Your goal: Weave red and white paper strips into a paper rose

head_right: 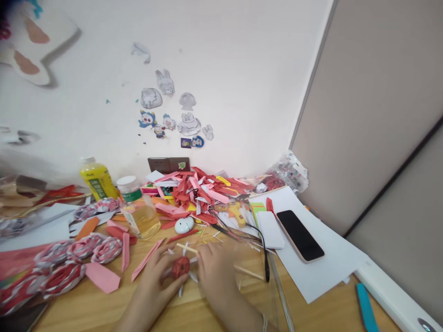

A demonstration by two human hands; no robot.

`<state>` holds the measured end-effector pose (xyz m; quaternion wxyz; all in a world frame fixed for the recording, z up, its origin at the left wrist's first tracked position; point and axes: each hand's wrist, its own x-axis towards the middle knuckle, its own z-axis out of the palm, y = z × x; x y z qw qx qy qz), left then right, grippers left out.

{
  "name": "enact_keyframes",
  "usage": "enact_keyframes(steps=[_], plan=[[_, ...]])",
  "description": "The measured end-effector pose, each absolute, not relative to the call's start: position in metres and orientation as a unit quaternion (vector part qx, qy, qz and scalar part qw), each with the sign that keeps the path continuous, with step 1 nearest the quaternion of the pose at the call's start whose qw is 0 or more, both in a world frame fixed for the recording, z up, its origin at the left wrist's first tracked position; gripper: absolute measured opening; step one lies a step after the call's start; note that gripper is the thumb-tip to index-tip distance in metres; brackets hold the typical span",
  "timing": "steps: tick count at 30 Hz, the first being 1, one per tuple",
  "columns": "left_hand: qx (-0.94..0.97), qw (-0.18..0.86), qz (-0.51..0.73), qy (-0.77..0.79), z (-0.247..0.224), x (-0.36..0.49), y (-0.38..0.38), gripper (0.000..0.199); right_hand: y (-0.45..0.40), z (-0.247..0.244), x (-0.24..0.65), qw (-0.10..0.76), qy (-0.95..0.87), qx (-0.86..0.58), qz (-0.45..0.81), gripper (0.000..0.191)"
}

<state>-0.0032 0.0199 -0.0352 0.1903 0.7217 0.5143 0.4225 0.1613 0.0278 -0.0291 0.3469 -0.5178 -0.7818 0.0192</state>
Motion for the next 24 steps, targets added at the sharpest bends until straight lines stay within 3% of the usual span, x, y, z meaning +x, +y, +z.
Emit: enact_keyframes(steps=[5, 9, 16, 20, 24], plan=[[0.661, 0.288, 0.457, 0.52, -0.03, -0.002, 0.021, 0.022, 0.024, -0.028, 0.158, 0.353, -0.794, -0.487, 0.08, 0.035], [0.663, 0.334, 0.453, 0.493, -0.027, 0.001, 0.019, 0.027, 0.021, -0.026, 0.156, 0.356, -0.788, -0.486, 0.13, 0.033], [0.583, 0.524, 0.437, 0.442, -0.046, 0.002, 0.022, 0.035, 0.02, -0.024, 0.156, 0.389, -0.779, -0.478, 0.117, 0.031], [0.545, 0.556, 0.436, 0.452, -0.049, 0.0, 0.026, 0.052, 0.019, -0.022, 0.156, 0.387, -0.789, -0.463, 0.118, 0.031], [0.546, 0.574, 0.405, 0.456, -0.038, -0.003, 0.025, 0.054, 0.019, -0.022, 0.156, 0.385, -0.79, -0.463, 0.114, 0.034]])
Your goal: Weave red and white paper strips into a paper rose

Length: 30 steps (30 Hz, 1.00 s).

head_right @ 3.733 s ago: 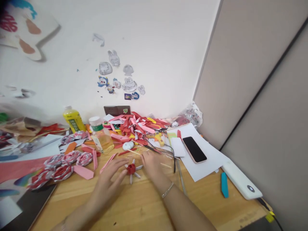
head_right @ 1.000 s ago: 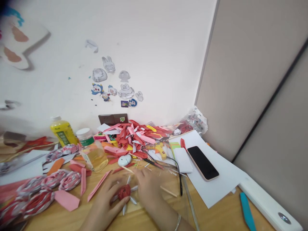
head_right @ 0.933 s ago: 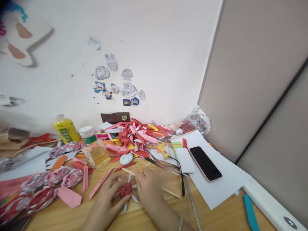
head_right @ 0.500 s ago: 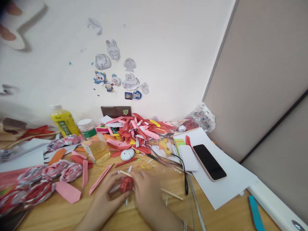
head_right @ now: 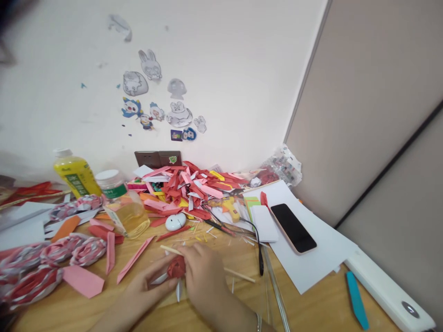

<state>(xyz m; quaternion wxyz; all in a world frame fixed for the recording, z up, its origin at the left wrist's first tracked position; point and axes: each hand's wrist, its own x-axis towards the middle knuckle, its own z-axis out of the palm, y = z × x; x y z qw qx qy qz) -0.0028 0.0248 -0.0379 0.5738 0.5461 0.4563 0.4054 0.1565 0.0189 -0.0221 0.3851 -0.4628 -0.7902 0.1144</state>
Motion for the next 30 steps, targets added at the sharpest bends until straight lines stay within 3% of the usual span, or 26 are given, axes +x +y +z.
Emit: enact_keyframes(steps=[9, 19, 30], plan=[[0.476, 0.654, 0.445, 0.386, -0.041, -0.001, 0.027, 0.046, 0.019, -0.02, 0.16, 0.412, -0.791, -0.44, 0.107, 0.032], [0.456, 0.582, 0.51, 0.439, -0.024, 0.002, 0.019, 0.037, 0.019, -0.012, 0.162, 0.459, -0.739, -0.487, 0.08, 0.021], [0.496, 0.592, 0.526, 0.355, -0.038, 0.003, 0.02, 0.039, 0.023, -0.007, 0.168, 0.485, -0.686, -0.523, 0.145, 0.015]])
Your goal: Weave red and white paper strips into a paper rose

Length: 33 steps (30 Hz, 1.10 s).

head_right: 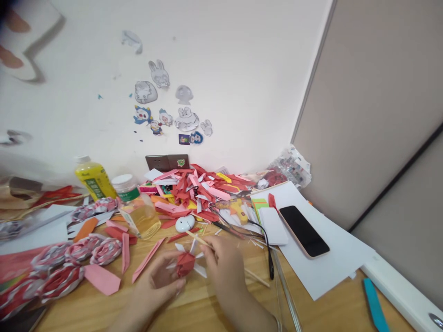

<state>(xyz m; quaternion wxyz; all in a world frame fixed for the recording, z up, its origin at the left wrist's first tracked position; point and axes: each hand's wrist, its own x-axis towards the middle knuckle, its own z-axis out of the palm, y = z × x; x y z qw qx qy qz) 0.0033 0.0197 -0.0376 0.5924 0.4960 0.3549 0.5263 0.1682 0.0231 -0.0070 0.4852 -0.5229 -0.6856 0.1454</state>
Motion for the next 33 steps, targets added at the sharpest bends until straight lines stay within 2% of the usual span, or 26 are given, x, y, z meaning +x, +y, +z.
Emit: enact_keyframes(steps=[2, 5, 9, 13, 20, 25, 33], plan=[[0.532, 0.563, 0.506, 0.379, -0.037, 0.002, 0.017, 0.037, 0.024, -0.005, 0.171, 0.483, -0.678, -0.532, 0.152, 0.015], [0.555, 0.533, 0.483, 0.417, -0.033, 0.001, 0.012, 0.045, 0.026, -0.006, 0.173, 0.484, -0.684, -0.525, 0.148, 0.016], [0.569, 0.581, 0.408, 0.414, -0.032, 0.0, 0.011, 0.057, 0.025, -0.01, 0.171, 0.477, -0.719, -0.492, 0.117, 0.017], [0.589, 0.599, 0.364, 0.402, -0.032, -0.001, 0.014, 0.055, 0.026, -0.012, 0.172, 0.473, -0.74, -0.47, 0.09, 0.019], [0.585, 0.527, 0.428, 0.443, -0.034, 0.002, 0.015, 0.046, 0.025, 0.003, 0.181, 0.448, -0.768, -0.458, 0.009, 0.022], [0.592, 0.455, 0.457, 0.484, -0.042, 0.0, 0.018, 0.048, 0.017, 0.003, 0.174, 0.37, -0.843, -0.39, -0.014, 0.038], [0.624, 0.399, 0.449, 0.5, -0.042, 0.0, 0.016, 0.042, 0.011, -0.004, 0.158, 0.345, -0.838, -0.423, -0.026, 0.027]])
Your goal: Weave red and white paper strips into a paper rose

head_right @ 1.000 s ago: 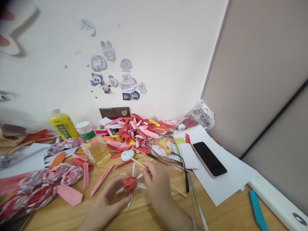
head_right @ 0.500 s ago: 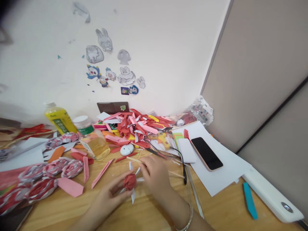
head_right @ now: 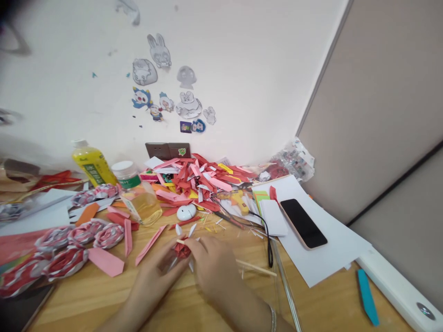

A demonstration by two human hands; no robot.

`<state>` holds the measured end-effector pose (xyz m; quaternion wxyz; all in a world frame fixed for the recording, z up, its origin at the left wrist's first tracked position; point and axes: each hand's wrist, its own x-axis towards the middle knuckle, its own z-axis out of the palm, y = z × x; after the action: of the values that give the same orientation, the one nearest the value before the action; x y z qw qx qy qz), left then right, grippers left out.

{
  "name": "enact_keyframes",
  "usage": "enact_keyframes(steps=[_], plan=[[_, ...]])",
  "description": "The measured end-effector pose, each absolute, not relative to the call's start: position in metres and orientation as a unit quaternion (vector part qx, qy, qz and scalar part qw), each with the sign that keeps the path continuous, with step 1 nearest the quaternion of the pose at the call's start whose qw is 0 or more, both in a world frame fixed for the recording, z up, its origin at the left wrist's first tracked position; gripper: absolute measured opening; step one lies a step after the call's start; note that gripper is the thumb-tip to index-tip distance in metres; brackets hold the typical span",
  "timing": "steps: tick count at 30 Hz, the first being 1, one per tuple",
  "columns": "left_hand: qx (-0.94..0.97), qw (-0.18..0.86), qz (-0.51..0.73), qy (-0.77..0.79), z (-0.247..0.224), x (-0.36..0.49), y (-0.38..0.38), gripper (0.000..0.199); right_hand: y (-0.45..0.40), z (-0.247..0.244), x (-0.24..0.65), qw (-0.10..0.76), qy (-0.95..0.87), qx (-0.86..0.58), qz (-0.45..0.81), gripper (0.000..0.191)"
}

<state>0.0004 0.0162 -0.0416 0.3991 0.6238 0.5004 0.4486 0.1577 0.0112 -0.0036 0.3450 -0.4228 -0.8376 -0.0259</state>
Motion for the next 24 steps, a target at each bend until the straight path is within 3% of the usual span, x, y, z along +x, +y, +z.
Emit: enact_keyframes(steps=[13, 24], plan=[[0.705, 0.282, 0.374, 0.532, -0.043, -0.002, 0.01, 0.046, 0.013, -0.002, 0.163, 0.369, -0.827, -0.411, -0.102, 0.028], [0.696, 0.308, 0.372, 0.531, -0.034, 0.0, 0.009, 0.052, 0.012, -0.002, 0.163, 0.377, -0.831, -0.404, -0.06, 0.029]])
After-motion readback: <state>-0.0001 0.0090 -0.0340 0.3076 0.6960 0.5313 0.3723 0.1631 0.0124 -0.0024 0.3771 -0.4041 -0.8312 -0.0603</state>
